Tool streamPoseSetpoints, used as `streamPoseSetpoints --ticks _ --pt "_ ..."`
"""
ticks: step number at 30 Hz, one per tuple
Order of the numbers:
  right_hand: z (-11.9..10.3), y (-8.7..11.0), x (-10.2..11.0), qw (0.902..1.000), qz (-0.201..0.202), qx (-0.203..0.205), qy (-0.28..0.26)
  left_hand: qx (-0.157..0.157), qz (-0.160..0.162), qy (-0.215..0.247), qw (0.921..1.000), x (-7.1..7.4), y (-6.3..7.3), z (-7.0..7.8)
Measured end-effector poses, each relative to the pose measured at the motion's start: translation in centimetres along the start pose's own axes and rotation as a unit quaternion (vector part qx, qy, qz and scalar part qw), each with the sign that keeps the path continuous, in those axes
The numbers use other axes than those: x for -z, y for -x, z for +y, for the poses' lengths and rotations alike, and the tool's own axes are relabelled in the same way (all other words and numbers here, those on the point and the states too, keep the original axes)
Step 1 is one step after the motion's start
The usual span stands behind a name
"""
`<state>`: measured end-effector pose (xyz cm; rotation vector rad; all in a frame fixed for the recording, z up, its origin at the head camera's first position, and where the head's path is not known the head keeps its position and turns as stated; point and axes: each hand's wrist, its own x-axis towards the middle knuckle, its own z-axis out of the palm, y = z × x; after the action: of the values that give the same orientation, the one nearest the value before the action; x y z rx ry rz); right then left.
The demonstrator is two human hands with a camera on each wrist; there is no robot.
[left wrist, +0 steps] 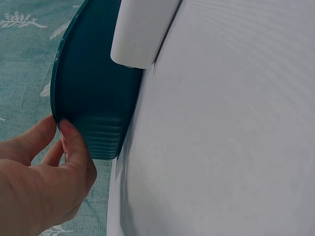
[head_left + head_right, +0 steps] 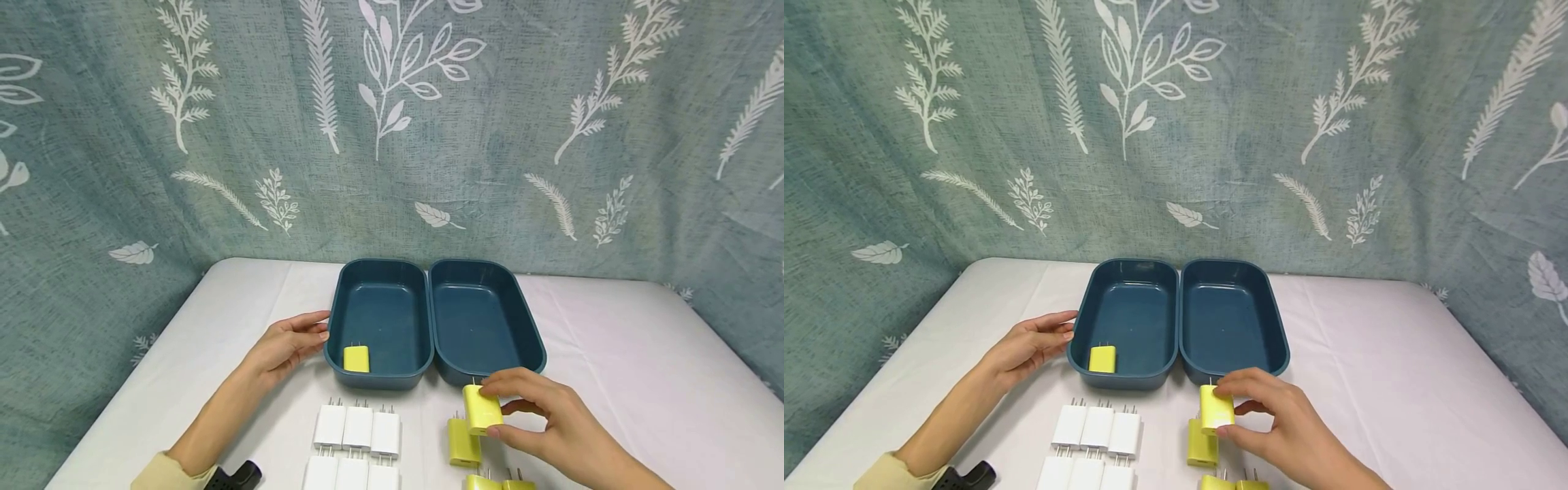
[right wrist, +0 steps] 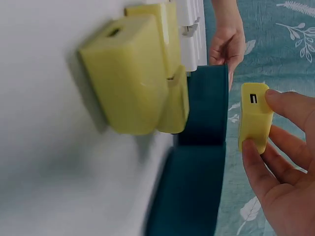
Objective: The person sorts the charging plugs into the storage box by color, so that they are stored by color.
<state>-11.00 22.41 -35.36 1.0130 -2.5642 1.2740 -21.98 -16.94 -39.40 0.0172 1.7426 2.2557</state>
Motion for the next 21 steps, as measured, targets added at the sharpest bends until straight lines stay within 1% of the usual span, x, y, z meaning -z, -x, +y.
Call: streamPoseSetpoints --ticks 4,6,11,21 --pt "-0.1 -1.3 0.4 0.9979 0.022 0.051 0.032 -0.006 -0.006 0.001 1.0000 -0.1 0.0 0.1" --pt "-0.1 -1.9 0.6 0.9964 0.030 0.063 0.049 -0.007 -0.007 0.004 0.9999 -0.2 0.0 0.1" --pt "-0.1 -3.1 1.1 0.9955 0.031 0.067 0.059 -0.006 -0.006 0.008 0.9999 -0.2 0.0 0.0" --pt "0.2 -5.0 0.6 0.9978 0.029 0.056 0.019 -0.007 -0.003 0.008 0.9999 0.0 0.1 -0.1"
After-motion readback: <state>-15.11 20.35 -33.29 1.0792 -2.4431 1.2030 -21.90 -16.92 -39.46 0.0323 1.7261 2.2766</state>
